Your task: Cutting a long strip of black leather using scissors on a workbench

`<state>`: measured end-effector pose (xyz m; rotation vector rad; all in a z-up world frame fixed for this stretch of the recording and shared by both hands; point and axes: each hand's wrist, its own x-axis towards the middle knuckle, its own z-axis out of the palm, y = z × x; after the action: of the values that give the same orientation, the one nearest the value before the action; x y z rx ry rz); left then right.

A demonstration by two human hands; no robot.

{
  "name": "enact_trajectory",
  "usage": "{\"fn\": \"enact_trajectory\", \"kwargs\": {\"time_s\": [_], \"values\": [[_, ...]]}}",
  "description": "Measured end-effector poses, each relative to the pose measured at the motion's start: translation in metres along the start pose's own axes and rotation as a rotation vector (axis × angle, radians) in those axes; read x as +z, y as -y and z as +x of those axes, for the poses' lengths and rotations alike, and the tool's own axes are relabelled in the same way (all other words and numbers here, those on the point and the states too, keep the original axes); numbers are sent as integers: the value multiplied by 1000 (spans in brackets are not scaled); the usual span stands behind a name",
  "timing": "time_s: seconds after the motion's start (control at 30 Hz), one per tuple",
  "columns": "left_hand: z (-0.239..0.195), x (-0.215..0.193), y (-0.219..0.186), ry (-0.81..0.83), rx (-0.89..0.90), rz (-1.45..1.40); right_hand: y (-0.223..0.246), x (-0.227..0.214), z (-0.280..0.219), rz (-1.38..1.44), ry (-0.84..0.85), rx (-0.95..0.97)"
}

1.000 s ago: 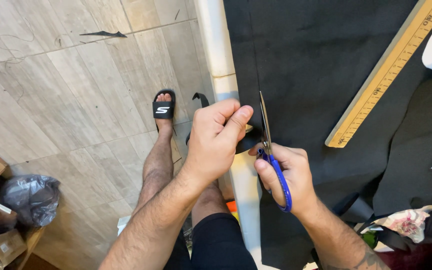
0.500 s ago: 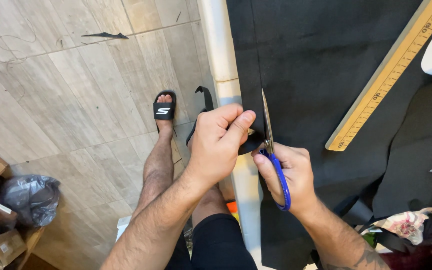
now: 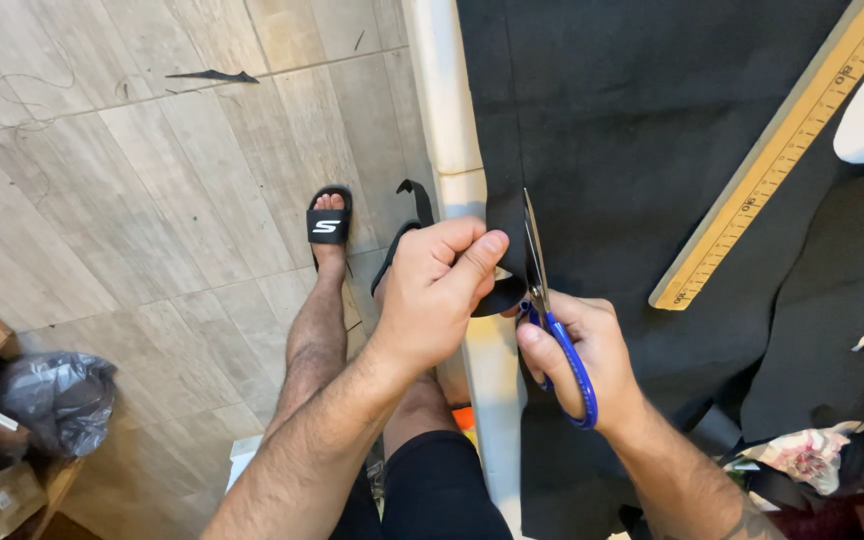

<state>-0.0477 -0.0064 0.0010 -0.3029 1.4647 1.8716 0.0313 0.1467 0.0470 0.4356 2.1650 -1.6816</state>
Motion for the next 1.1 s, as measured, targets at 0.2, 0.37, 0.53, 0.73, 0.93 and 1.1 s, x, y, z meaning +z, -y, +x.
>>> {"fn": "enact_trajectory", "kwargs": {"time_s": [0.2,0.37,0.53,0.73,0.93,1.1], "values": [[-2,2,2,2,29,8,1,-4,13,-54,17,-34],[-2,1,-4,-1,36,36,9,-1,18,-37,4,-28],[6,-5,-23,-42,139,196,6,-2,20,-22,1,-50],[26,-6,-38,-57,222,201,-1,-1,16,12,5,-80],[28,-5,-22,-3,158,80,4,-2,17,87,4,-73],[30,-5,-22,-2,160,64,2,-2,18,45,-14,-57]]}}
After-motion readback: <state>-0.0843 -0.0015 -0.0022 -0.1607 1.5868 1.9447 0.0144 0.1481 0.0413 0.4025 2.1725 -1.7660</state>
